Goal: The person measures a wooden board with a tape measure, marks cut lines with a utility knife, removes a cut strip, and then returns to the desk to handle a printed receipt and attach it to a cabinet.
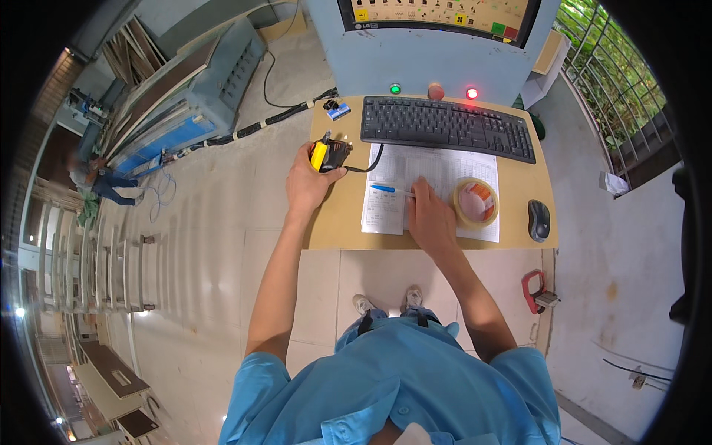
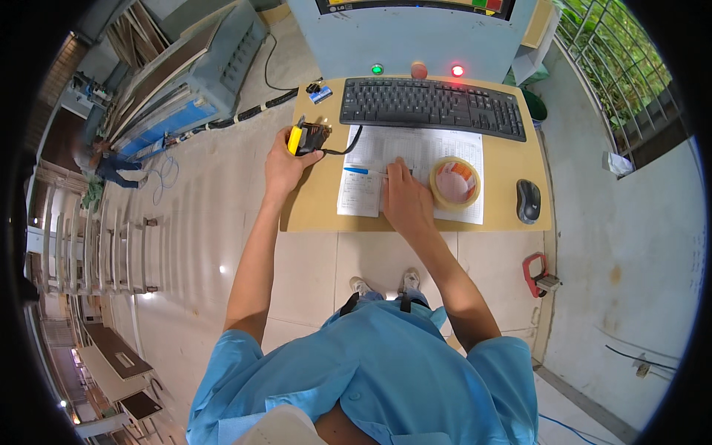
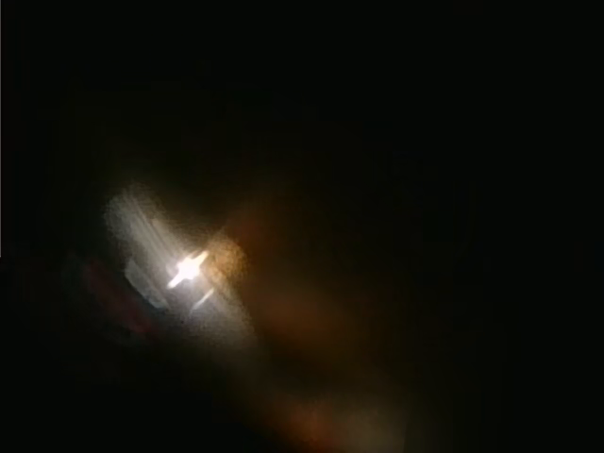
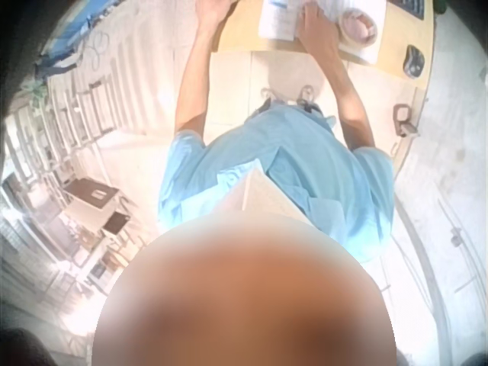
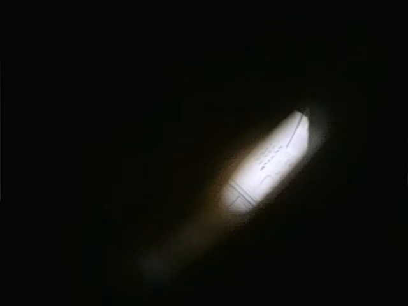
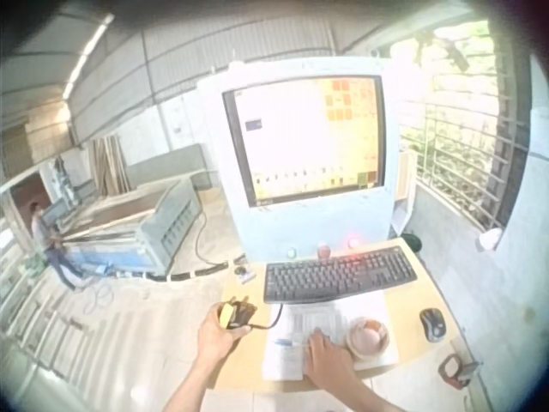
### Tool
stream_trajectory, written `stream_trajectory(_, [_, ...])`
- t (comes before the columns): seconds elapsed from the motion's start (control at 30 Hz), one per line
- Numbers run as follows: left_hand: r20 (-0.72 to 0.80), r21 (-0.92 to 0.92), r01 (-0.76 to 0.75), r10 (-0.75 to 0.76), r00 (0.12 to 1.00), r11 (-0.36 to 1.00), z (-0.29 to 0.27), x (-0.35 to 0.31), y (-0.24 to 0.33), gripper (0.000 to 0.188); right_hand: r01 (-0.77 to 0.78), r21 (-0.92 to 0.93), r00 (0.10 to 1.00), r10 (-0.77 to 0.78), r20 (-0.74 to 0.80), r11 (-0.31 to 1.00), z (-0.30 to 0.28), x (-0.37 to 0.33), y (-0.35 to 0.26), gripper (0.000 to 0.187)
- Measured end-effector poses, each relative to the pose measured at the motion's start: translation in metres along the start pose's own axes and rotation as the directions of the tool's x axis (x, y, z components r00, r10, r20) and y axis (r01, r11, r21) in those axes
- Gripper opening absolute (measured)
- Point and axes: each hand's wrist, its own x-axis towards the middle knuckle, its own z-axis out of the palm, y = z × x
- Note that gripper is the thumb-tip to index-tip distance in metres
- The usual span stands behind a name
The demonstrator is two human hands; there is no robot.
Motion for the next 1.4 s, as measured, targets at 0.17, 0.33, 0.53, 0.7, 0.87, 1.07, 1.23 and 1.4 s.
stream_trajectory(0.17, [0.002,0.055,-0.025,0.024,1.0,0.998,0.01,0.024,0.002,0.083,0.083,0.063,0.987,-0.073,-0.144,0.995,0.0,-0.001,0.0,0.03])
stream_trajectory(0.33, [-0.028,0.081,0.013,-0.011,1.0,0.997,0.027,0.046,0.006,0.088,0.243,0.217,0.945,-0.181,-0.272,0.945,-0.008,-0.01,0.0,0.032])
stream_trajectory(0.53, [-0.069,0.035,-0.039,0.041,0.997,0.999,0.038,0.066,0.002,0.101,0.09,0.466,0.979,0.008,-0.205,0.88,-0.034,-0.043,-0.015,0.024])
stream_trajectory(0.7, [-0.095,-0.276,0.002,-0.03,0.995,0.961,0.02,0.026,-0.014,0.066,-0.03,0.779,0.931,0.302,-0.207,0.627,-0.069,-0.067,-0.009,0.014])
stream_trajectory(0.87, [0.203,-0.343,0.209,-0.145,0.968,0.916,-0.001,-0.012,-0.018,0.049,-0.11,0.802,0.837,0.49,-0.244,0.588,-0.099,-0.073,0.022,0.016])
stream_trajectory(1.07, [0.144,0.022,-0.084,0.08,0.986,0.996,0.014,-0.017,0.006,0.054,-0.052,0.77,0.882,0.392,-0.263,0.635,-0.092,-0.074,0.041,0.018])
stream_trajectory(1.23, [0.085,0.221,-0.11,0.093,0.992,0.969,0.02,-0.033,0.013,0.046,-0.098,0.735,0.882,0.401,-0.248,0.671,-0.093,-0.084,0.039,0.02])
stream_trajectory(1.4, [-0.014,0.334,-0.148,0.162,0.987,0.931,0.042,-0.013,0.02,0.041,-0.1,0.753,0.84,0.461,-0.286,0.65,-0.113,-0.085,0.045,0.016])
